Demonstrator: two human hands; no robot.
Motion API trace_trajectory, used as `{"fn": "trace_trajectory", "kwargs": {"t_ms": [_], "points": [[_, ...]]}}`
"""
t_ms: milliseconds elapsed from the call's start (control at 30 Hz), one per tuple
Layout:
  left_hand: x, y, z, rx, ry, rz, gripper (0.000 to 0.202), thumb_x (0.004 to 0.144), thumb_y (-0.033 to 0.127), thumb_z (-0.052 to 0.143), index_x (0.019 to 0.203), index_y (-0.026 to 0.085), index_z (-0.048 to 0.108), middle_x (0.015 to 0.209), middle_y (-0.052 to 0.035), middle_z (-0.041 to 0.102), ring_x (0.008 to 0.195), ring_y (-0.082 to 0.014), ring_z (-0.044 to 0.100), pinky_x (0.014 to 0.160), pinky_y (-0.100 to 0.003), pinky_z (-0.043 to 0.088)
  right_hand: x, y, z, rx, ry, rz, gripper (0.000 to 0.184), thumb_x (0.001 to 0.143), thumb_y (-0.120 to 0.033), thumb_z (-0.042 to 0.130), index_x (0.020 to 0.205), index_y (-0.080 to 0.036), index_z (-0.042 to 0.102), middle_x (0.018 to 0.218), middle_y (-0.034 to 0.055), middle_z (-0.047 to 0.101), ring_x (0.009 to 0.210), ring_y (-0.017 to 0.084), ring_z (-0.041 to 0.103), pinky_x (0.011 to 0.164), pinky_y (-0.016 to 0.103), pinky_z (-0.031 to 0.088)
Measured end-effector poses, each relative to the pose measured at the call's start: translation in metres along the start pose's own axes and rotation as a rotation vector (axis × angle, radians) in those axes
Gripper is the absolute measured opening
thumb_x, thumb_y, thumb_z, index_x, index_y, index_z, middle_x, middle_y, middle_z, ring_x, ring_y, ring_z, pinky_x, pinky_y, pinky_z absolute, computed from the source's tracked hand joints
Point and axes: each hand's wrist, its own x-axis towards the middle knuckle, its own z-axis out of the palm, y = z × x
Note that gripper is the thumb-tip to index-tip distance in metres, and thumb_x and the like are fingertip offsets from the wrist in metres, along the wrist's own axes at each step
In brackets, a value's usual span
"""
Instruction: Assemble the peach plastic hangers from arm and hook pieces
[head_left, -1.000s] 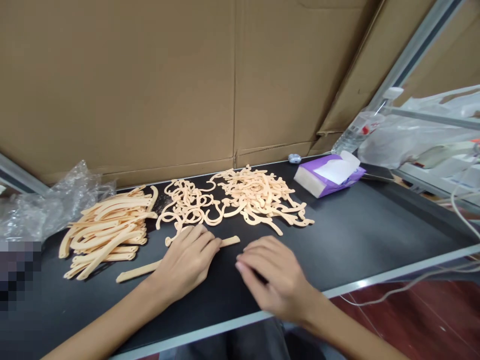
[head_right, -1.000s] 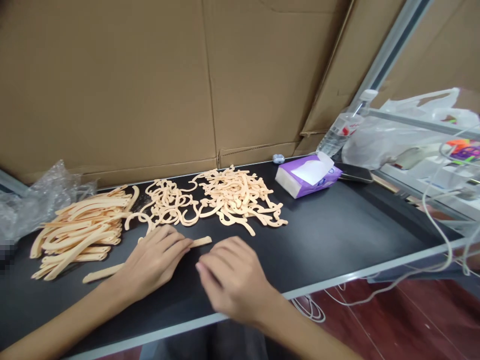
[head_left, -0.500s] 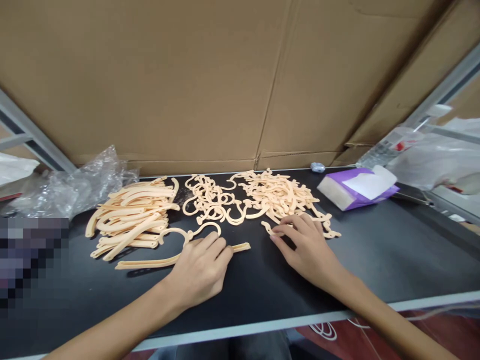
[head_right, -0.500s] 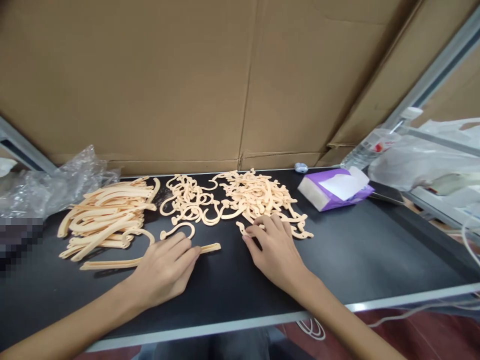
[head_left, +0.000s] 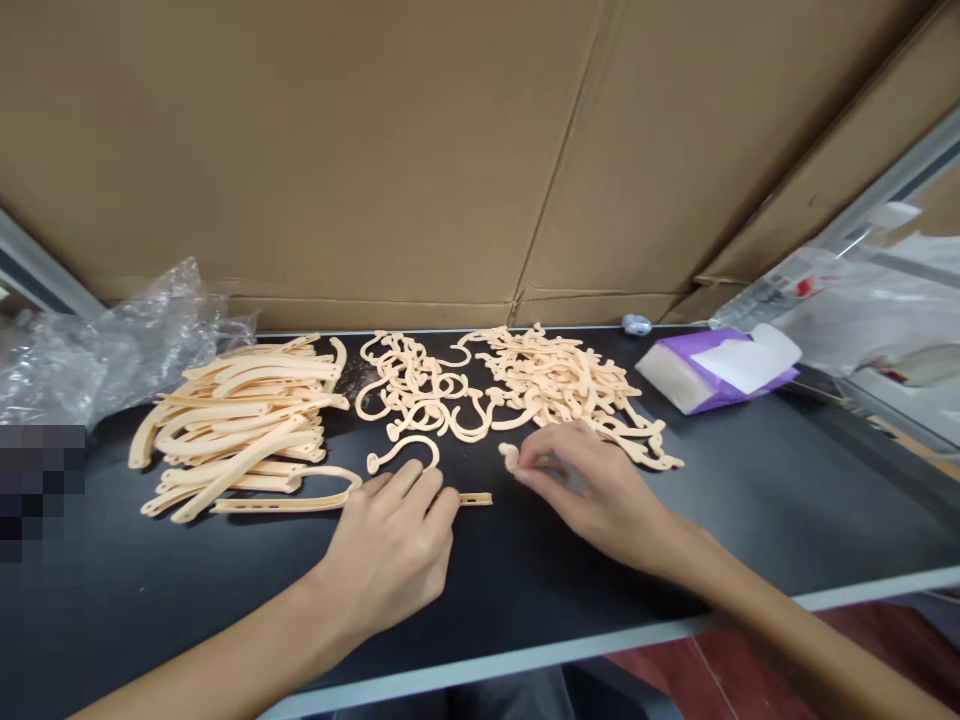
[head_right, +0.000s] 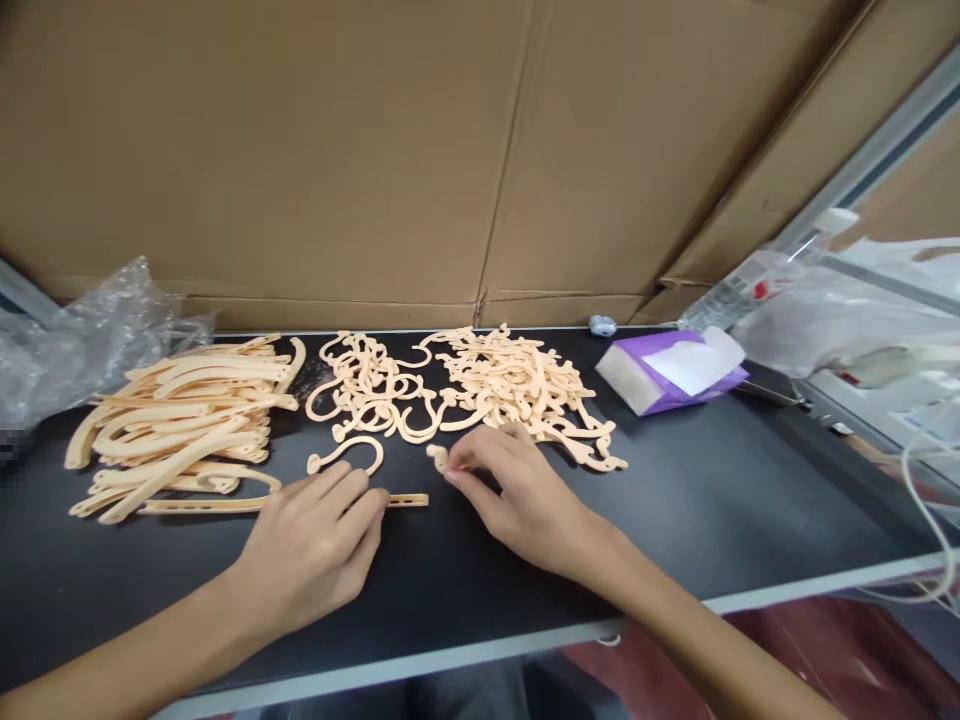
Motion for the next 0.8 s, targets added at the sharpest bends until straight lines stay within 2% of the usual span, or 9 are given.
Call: {"fn": "trace_trajectory", "kwargs": {"t_ms": [67,167,367,433,500,633,733,800], "points": [[0.0,0.001,0.0,-0.005,0.015,-0.027,0.014,0.086,0.012,0.056,0.074,0.02,0.055,0.072,-0.0012,0.055,0.073,-0.0203,0.056,0.058,-0.035,0.037,0.014,-0.002,-0.001,0.123,0.007,0.006,0.004,0.092,-0.018,0.062,0.091,-0.022,0.062,0.084,-0.0003,0.071,0.078,0.015,0.065,0.075,0.029,0.048],[0.0,0.002,0.001,-0.044,0.012,-0.063,0.013,0.086,0.011,0.055,0.075,0.019,0.056,0.076,-0.002,0.056,0.075,-0.0197,0.055,0.06,-0.033,0.039,0.026,0.001,0.002,0.24,0.01,0.04,0.016,0.092,-0.019,0.062,0.108,-0.021,0.065,0.088,0.001,0.073,0.081,0.015,0.067,0.076,0.028,0.052],[0.0,0.003,0.004,-0.124,-0.023,-0.075,0.011,0.087,0.011,0.055,0.079,0.018,0.058,0.08,-0.0021,0.058,0.076,-0.0188,0.055,0.063,-0.032,0.042,0.015,0.006,0.0,0.2,-0.132,0.024,0.022,0.099,-0.023,0.052,0.113,-0.022,0.069,0.092,0.003,0.07,0.081,0.014,0.065,0.075,0.027,0.05],[0.0,0.003,0.004,-0.126,-0.006,-0.081,0.011,0.091,0.014,0.055,0.081,0.018,0.059,0.08,-0.0015,0.059,0.076,-0.0183,0.055,0.063,-0.032,0.042,0.012,0.006,-0.004,0.175,-0.179,0.038,0.02,0.098,-0.024,0.054,0.109,-0.024,0.072,0.093,0.0028,0.069,0.082,0.014,0.064,0.075,0.026,0.049],[0.0,0.003,0.004,-0.124,0.006,-0.082,0.013,0.094,0.019,0.054,0.082,0.019,0.059,0.079,-0.001,0.059,0.075,-0.0179,0.055,0.063,-0.032,0.042,0.01,0.004,-0.006,0.168,-0.246,0.076,0.016,0.097,-0.026,0.058,0.096,-0.024,0.074,0.089,0.0018,0.068,0.08,0.013,0.063,0.071,0.025,0.048],[0.001,0.004,0.005,-0.094,-0.025,-0.082,0.009,0.094,0.019,0.055,0.085,0.019,0.057,0.087,-0.0012,0.061,0.079,-0.0184,0.057,0.064,-0.033,0.043,0.011,0.001,-0.004,0.157,-0.369,0.077,0.019,0.097,-0.026,0.058,0.082,-0.021,0.07,0.08,-0.0004,0.066,0.072,0.011,0.059,0.067,0.024,0.043],[0.001,0.005,0.005,-0.065,-0.089,-0.072,0.007,0.091,0.013,0.057,0.089,0.019,0.055,0.095,-0.0027,0.062,0.084,-0.0205,0.057,0.069,-0.035,0.046,0.01,0.001,0.001,0.08,-0.37,0.059,0.019,0.097,-0.025,0.056,0.083,-0.02,0.067,0.081,-0.0004,0.065,0.071,0.012,0.058,0.067,0.026,0.04],[0.001,0.005,0.005,-0.069,-0.121,-0.051,0.008,0.089,0.01,0.058,0.089,0.018,0.055,0.093,-0.0028,0.062,0.084,-0.0216,0.056,0.07,-0.036,0.047,0.009,0.002,0.003,0.04,-0.354,0.054,0.019,0.098,-0.025,0.054,0.084,-0.02,0.067,0.082,0.0001,0.065,0.073,0.013,0.057,0.068,0.027,0.039]]}}
